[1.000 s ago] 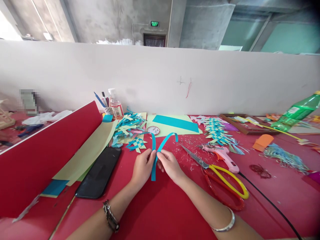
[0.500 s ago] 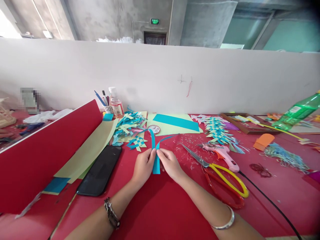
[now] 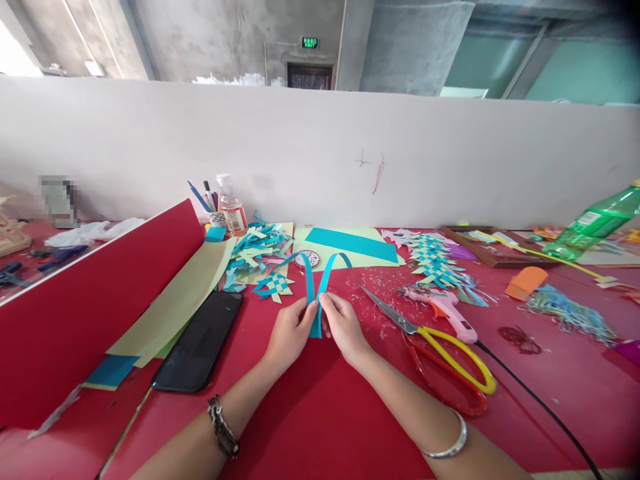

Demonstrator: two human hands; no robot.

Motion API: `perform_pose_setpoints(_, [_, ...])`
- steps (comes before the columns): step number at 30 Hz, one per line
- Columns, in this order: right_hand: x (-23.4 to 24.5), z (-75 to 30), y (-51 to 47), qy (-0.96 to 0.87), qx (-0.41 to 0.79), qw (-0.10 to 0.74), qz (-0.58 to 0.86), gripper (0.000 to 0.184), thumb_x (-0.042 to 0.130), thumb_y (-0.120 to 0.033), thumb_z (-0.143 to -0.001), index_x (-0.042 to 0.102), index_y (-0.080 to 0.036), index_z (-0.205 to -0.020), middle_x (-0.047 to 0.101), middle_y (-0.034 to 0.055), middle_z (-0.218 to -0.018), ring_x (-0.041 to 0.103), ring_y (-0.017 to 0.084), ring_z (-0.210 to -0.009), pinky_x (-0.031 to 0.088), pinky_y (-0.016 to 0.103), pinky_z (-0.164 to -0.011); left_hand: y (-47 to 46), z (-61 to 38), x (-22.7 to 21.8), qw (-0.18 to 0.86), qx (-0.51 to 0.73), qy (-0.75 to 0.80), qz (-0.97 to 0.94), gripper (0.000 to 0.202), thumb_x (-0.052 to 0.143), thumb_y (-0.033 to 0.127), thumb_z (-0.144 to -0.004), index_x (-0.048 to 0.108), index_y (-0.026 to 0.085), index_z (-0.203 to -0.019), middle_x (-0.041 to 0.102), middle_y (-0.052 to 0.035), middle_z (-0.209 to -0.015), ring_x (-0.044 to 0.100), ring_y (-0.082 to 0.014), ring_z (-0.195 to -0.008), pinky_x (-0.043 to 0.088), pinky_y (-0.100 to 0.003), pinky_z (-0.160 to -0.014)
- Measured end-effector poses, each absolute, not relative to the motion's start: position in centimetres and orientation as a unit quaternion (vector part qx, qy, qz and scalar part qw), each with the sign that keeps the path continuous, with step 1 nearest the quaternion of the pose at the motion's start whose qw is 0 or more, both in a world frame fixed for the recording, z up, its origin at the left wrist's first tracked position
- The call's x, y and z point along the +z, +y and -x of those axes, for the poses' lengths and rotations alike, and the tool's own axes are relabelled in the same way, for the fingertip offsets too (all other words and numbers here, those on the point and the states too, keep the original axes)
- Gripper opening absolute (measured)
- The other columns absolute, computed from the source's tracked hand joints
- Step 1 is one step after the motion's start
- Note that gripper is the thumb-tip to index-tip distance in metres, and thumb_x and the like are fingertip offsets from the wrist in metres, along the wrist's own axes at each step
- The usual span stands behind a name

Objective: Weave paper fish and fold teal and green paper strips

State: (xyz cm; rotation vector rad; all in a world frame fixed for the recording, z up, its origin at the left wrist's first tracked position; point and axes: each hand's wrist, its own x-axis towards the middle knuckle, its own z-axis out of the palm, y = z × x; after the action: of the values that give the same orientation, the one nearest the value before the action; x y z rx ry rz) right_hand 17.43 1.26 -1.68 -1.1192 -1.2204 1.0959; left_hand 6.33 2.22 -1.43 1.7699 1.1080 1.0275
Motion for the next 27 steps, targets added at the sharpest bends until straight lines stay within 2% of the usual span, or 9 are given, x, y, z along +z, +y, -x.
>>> perform_pose_setpoints(4, [-1.51,-17.35,1.16,-0.543,0.461,0.520,0.472,0.035,0.044,-0.046,-0.077,0.037,-0.019,-0.056,0.032,-0.0077,-0.042,0.035,0.007,-0.037,0.026,0.020,-0.037,2.17,-6.15,-1.48,0.339,0.411,0.467,-0.706,0.036,0.036,0.040,-0.082,0.047,0.015,-0.059,0.044,0.0036,-0.049,0.038,-0.0089,-0.046,0.024,-0.020,-0.044])
perform_pose_setpoints(8, [-1.61,-17.24,1.16,-0.565,0.453,0.498,0.478,0.035,0.040,-0.045,-0.080,0.038,-0.019,-0.057,0.036,-0.0070,-0.042,0.035,0.007,-0.036,0.026,0.020,-0.037,2.09,-6.27,-1.38,0.357,0.439,0.481,-0.669,0.036,0.034,0.041,-0.082,0.043,0.016,-0.058,0.039,0.0044,-0.049,0.034,-0.0080,-0.046,0.023,-0.020,-0.044])
perform_pose_setpoints(16, [-1.55,-17.12,1.04,-0.547,0.435,0.537,0.473,0.036,0.040,-0.042,-0.080,0.033,-0.019,-0.053,0.033,-0.0074,-0.040,0.031,0.006,-0.036,0.023,0.019,-0.037,2.16,-6.57,-1.41,0.363,0.478,0.497,-0.627,0.036,0.034,0.042,-0.081,0.032,0.018,-0.055,0.029,0.0057,-0.049,0.027,-0.0073,-0.046,0.021,-0.020,-0.044])
perform_pose_setpoints(19, [-1.41,-17.18,1.00,-0.527,0.434,0.552,0.478,0.036,0.040,-0.043,-0.080,0.033,-0.020,-0.053,0.033,-0.0074,-0.041,0.031,0.006,-0.036,0.024,0.020,-0.037,2.35,-6.38,-1.41,0.374,0.477,0.497,-0.621,0.037,0.034,0.045,-0.081,0.032,0.018,-0.055,0.029,0.0060,-0.048,0.028,-0.0072,-0.045,0.023,-0.020,-0.043])
perform_pose_setpoints(23, [-1.38,-17.33,1.09,-0.505,0.435,0.563,0.489,0.035,0.041,-0.046,-0.079,0.035,-0.020,-0.056,0.032,-0.0076,-0.043,0.033,0.007,-0.037,0.025,0.020,-0.037,2.28,-6.42,-1.32,0.416,0.436,0.457,-0.654,0.037,0.034,0.045,-0.081,0.041,0.017,-0.058,0.036,0.0053,-0.048,0.033,-0.0074,-0.044,0.025,-0.020,-0.043])
perform_pose_setpoints(27, [-1.36,-17.34,1.15,-0.525,0.446,0.537,0.486,0.036,0.038,-0.047,-0.080,0.035,-0.020,-0.056,0.032,-0.0072,-0.043,0.033,0.007,-0.038,0.026,0.020,-0.037,2.25,-6.39,-1.40,0.379,0.411,0.460,-0.690,0.038,0.037,0.042,-0.081,0.045,0.015,-0.054,0.041,0.0043,-0.046,0.036,-0.0073,-0.044,0.025,-0.020,-0.043])
